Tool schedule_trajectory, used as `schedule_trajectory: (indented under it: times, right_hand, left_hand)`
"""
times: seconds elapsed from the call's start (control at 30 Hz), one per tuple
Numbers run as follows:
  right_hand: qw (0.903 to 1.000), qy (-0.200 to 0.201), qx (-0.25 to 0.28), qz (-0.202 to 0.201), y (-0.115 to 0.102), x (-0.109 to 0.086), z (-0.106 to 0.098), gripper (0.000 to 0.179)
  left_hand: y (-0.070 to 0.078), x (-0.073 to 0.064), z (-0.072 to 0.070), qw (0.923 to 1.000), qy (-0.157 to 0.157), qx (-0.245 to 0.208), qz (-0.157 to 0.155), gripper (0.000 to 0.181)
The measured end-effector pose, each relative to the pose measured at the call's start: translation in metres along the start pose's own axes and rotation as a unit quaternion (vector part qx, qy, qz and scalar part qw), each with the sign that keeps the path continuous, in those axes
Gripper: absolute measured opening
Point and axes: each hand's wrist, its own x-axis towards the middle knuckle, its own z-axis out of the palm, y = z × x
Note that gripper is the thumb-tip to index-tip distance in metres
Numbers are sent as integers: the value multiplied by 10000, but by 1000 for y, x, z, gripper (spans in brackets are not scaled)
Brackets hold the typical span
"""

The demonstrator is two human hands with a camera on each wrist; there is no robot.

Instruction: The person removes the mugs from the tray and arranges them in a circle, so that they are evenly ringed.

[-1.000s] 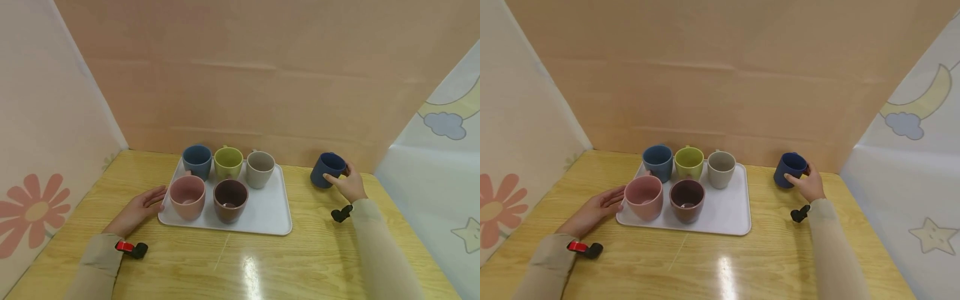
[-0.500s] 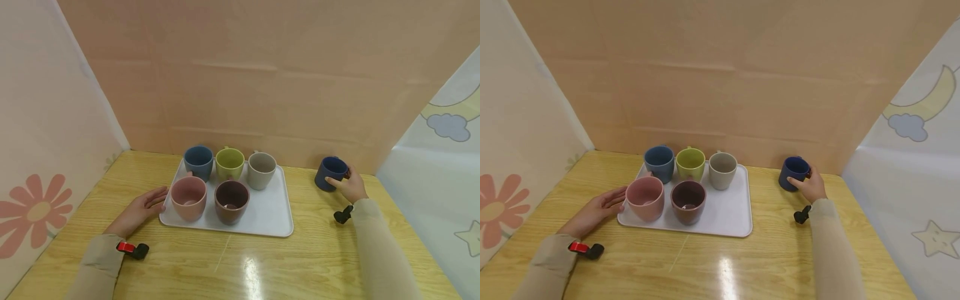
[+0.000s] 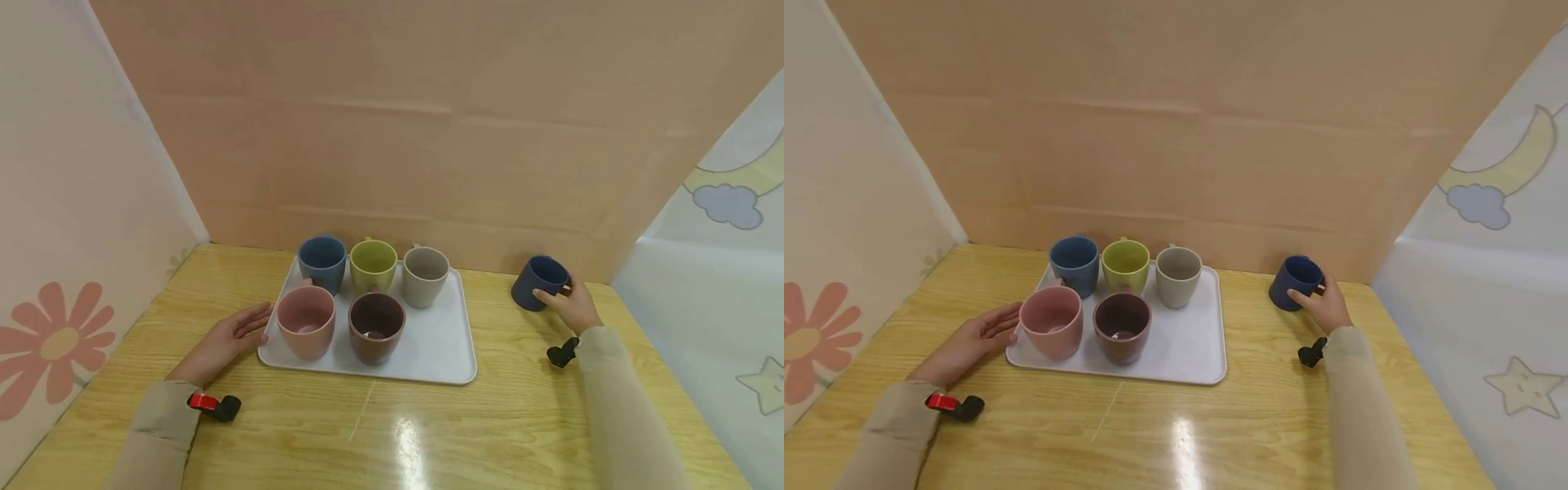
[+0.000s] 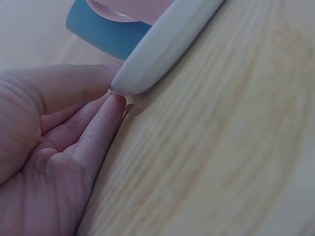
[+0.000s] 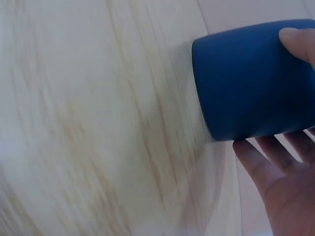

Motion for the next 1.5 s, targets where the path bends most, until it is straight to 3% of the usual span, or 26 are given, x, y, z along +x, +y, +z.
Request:
schedule_trajectory:
  times: [0.13, 0.27, 0.4, 0.5, 0.63, 0.73, 0.93, 1.17, 1.3, 1.5]
  right_hand:
    - [9993, 221, 210, 206, -6, -3, 4, 94]
    - [9961, 740, 446, 154, -17, -9, 10, 97]
    - [9894, 1405, 247, -259, -34, -16, 21, 81]
    - [9785, 1942, 152, -677, -50, -20, 33, 64]
    - [9638, 2290, 553, -1253, -78, -25, 57, 47]
    - [9605, 2177, 941, -1455, -98, -28, 74, 44]
    - [9654, 1310, 1691, -1490, -125, -34, 108, 54]
    - [9847, 276, 1575, -695, -140, -33, 146, 78]
    - [9856, 122, 1627, -453, -145, -24, 162, 84]
    - [9795, 401, 1923, -455, -149, -16, 178, 87]
  left_hand:
    - [-1, 0, -1, 10000, 19, -16, -37, 78]
    - [-2, -1, -1, 9999, 44, -82, -55, 78]
    - [-2, -2, -2, 9999, 38, -153, -44, 78]
    - [-1, -3, -3, 9999, 32, -122, -49, 78]
    - [0, -4, -4, 9999, 34, -82, -64, 78]
    - [1, -4, -3, 9999, 37, -101, -57, 77]
    - [-1, -4, -1, 9999, 65, -116, -54, 78]
    - [-4, -4, -1, 10000, 4, -76, -11, 76]
    - [-1, -3, -1, 10000, 23, -22, 13, 76]
    - [0, -1, 0, 9999, -17, -132, -26, 78]
